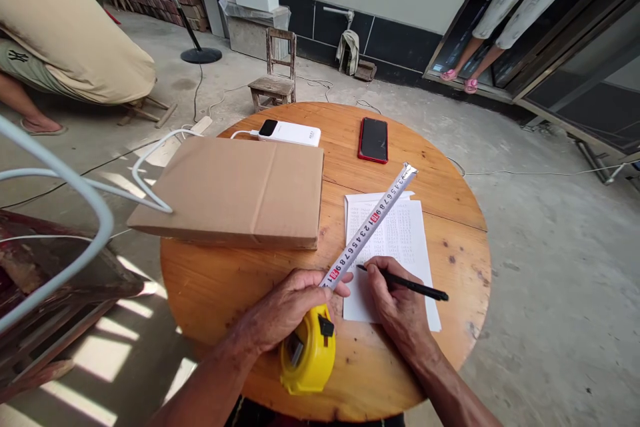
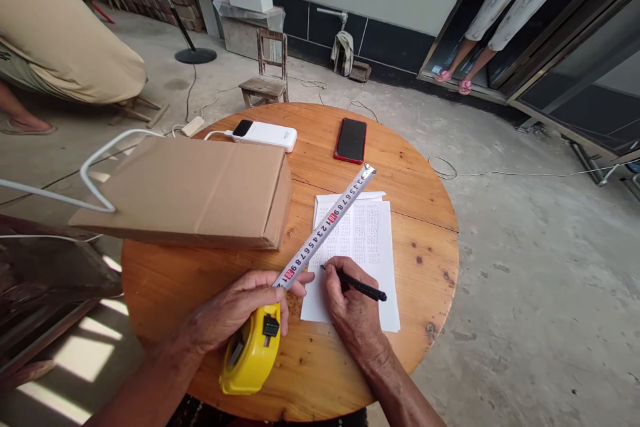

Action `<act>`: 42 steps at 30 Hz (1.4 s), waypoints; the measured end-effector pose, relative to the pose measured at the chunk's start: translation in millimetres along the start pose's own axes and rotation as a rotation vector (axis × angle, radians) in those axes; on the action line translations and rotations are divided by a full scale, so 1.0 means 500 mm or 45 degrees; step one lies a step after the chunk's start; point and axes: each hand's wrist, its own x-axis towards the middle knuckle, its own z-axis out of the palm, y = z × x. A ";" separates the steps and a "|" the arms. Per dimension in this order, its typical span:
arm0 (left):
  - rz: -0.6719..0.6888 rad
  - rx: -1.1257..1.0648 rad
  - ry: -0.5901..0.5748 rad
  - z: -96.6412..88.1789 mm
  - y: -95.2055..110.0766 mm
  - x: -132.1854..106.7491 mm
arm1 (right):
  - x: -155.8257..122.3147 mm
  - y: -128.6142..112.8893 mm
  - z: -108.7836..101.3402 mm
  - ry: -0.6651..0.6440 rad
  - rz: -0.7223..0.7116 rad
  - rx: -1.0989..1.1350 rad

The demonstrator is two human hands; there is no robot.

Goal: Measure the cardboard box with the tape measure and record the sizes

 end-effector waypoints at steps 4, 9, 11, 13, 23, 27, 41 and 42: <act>0.017 0.022 0.003 0.000 0.002 0.000 | 0.001 -0.002 0.000 -0.003 -0.010 -0.008; -0.019 -0.028 0.008 0.003 0.002 -0.002 | 0.001 -0.003 0.002 -0.010 -0.006 -0.001; -0.007 -0.027 0.001 0.003 0.002 -0.002 | 0.000 -0.002 0.000 -0.029 -0.001 0.011; 0.008 -0.006 0.004 0.001 0.001 -0.001 | -0.002 -0.002 -0.004 -0.029 0.021 0.043; -0.016 -0.024 0.031 -0.001 -0.008 -0.002 | 0.001 -0.007 -0.014 0.169 0.056 0.270; 0.030 -0.059 -0.003 0.002 -0.005 -0.003 | 0.002 -0.025 -0.048 0.103 -0.189 -0.035; 0.077 -0.179 0.013 0.013 0.000 -0.008 | -0.061 0.059 -0.114 0.066 -0.532 -1.036; 0.089 -0.167 0.021 0.013 -0.001 -0.009 | -0.086 0.067 -0.114 0.093 -0.534 -0.988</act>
